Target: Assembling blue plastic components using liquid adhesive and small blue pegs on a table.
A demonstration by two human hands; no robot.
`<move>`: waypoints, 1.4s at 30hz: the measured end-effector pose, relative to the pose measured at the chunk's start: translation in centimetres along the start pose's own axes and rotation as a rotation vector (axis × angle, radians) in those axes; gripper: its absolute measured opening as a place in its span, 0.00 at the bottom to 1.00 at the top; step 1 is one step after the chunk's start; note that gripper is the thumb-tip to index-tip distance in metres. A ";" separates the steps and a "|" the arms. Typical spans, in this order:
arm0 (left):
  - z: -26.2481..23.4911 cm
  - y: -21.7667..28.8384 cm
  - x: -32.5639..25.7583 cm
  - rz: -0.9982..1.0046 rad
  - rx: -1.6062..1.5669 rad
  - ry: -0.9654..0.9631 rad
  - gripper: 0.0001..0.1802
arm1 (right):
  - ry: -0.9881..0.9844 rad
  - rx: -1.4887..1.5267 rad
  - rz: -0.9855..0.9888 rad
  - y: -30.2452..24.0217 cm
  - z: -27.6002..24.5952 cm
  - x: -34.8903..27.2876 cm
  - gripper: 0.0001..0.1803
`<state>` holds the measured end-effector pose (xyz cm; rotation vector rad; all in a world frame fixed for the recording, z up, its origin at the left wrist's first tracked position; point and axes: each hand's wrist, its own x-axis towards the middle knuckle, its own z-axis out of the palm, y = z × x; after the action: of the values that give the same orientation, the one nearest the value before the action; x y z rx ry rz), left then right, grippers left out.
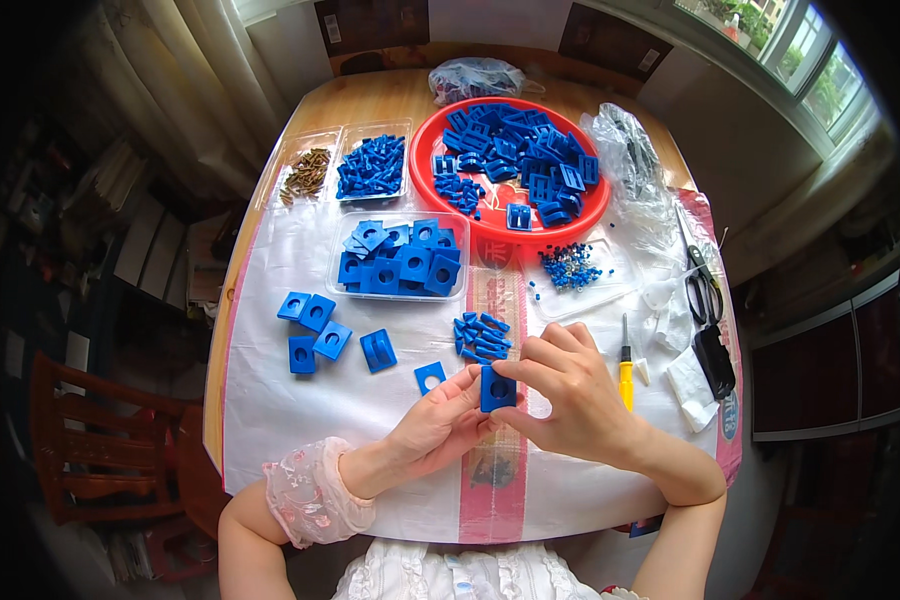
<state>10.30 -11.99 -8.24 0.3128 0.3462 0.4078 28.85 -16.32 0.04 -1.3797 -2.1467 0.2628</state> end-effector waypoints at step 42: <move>-0.4 0.0 -0.2 -0.024 0.016 -0.022 0.20 | 0.016 -0.027 0.057 -0.4 0.4 -0.5 0.19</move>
<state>9.96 -11.97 -8.59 0.3285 0.3320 0.3781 28.44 -16.94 -0.32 -1.4548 -2.1076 0.2445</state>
